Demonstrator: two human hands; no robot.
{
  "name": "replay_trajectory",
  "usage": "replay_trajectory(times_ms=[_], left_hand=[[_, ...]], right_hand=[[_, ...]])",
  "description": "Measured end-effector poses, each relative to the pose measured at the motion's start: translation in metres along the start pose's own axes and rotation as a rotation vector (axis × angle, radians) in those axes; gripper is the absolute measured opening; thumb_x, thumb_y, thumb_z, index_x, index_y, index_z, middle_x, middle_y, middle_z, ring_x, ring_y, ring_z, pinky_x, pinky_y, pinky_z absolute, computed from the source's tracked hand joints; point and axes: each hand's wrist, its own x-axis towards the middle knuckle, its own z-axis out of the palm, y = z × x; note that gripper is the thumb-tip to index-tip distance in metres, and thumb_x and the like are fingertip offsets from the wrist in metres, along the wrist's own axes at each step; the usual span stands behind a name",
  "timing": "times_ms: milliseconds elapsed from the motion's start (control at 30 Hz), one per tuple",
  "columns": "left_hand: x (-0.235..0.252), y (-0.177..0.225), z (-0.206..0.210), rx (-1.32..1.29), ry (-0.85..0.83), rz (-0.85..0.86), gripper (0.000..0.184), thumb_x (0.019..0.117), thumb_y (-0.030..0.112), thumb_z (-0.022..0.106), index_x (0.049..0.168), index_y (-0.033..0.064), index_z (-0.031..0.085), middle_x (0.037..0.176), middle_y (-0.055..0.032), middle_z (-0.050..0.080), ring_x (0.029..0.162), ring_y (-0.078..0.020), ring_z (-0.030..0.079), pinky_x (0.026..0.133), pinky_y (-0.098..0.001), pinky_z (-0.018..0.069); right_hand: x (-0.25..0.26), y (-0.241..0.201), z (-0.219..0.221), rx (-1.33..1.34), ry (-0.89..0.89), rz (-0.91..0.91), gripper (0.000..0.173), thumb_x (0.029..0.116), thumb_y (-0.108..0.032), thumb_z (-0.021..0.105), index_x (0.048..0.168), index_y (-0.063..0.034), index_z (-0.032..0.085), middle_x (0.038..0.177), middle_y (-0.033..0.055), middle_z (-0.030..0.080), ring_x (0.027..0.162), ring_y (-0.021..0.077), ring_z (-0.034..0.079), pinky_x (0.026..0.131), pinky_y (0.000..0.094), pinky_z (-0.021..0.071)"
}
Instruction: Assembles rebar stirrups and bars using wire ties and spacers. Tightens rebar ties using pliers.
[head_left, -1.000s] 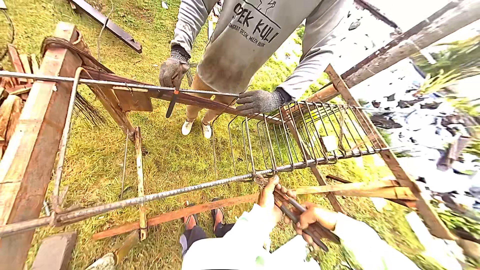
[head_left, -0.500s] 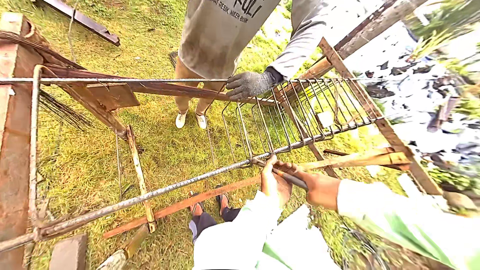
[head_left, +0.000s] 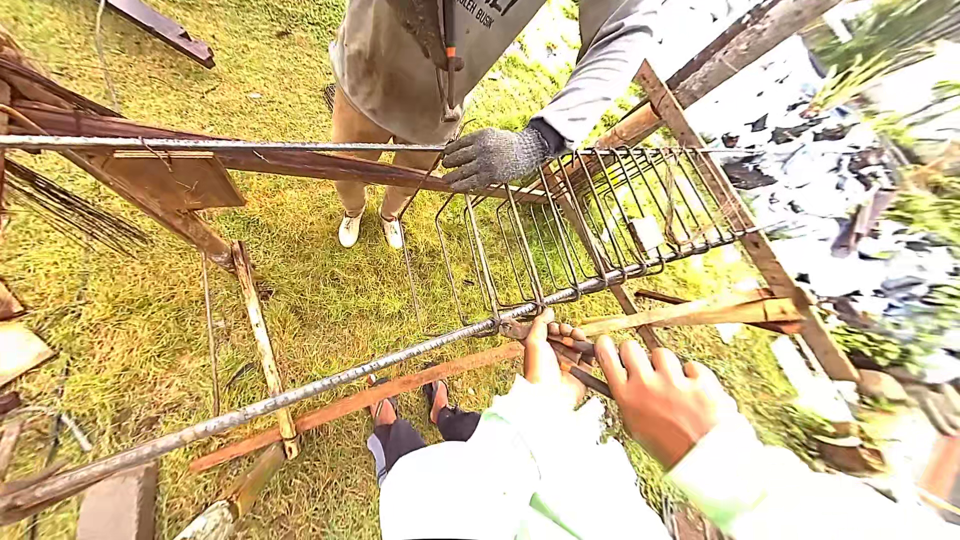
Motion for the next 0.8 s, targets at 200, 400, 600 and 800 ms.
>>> replay_trajectory(times_ms=[200, 400, 600, 800], left_hand=[[-0.007, -0.001, -0.013, 0.003, -0.006, 0.073, 0.041, 0.1074, 0.046, 0.045, 0.082, 0.0143, 0.050, 0.069, -0.0031, 0.060, 0.066, -0.0189, 0.065, 0.066, -0.0347, 0.0571], [-0.006, 0.002, -0.014, 0.079, 0.068, 0.121, 0.041, 0.1101, 0.044, 0.039, 0.094, 0.0076, 0.050, 0.067, -0.0045, 0.059, 0.060, -0.0162, 0.065, 0.063, -0.0316, 0.0595], [-0.021, -0.005, 0.007, 0.102, 0.066, 0.078, 0.046, 0.1036, 0.058, 0.047, 0.097, 0.0130, 0.053, 0.077, -0.0021, 0.056, 0.066, -0.0132, 0.060, 0.062, -0.0284, 0.0549], [-0.030, 0.004, -0.022, 0.098, -0.075, 0.064, 0.045, 0.1049, 0.054, 0.045, 0.092, 0.0146, 0.061, 0.081, -0.0028, 0.069, 0.075, -0.0148, 0.070, 0.068, -0.0282, 0.0579]], right_hand=[[0.067, 0.042, -0.008, 0.928, -1.199, 0.022, 0.035, 0.0888, 0.000, 0.058, 0.123, -0.0063, 0.054, 0.074, 0.0113, 0.056, 0.057, 0.0205, 0.057, 0.050, 0.0337, 0.0491], [0.031, 0.020, -0.016, 0.702, -0.811, 0.077, 0.058, 0.0954, -0.028, 0.072, 0.146, -0.0090, 0.050, 0.107, 0.0212, 0.068, 0.091, 0.0366, 0.068, 0.079, 0.0544, 0.0562], [0.005, -0.006, -0.002, -0.047, -0.022, -0.021, 0.055, 0.0843, 0.011, 0.073, 0.135, -0.0049, 0.062, 0.097, 0.0263, 0.066, 0.075, 0.0453, 0.068, 0.057, 0.0527, 0.0544], [0.074, 0.017, -0.007, 0.807, -1.080, 0.069, 0.037, 0.0782, -0.013, 0.069, 0.112, -0.0086, 0.055, 0.061, 0.0079, 0.053, 0.047, 0.0182, 0.055, 0.042, 0.0336, 0.0457]])
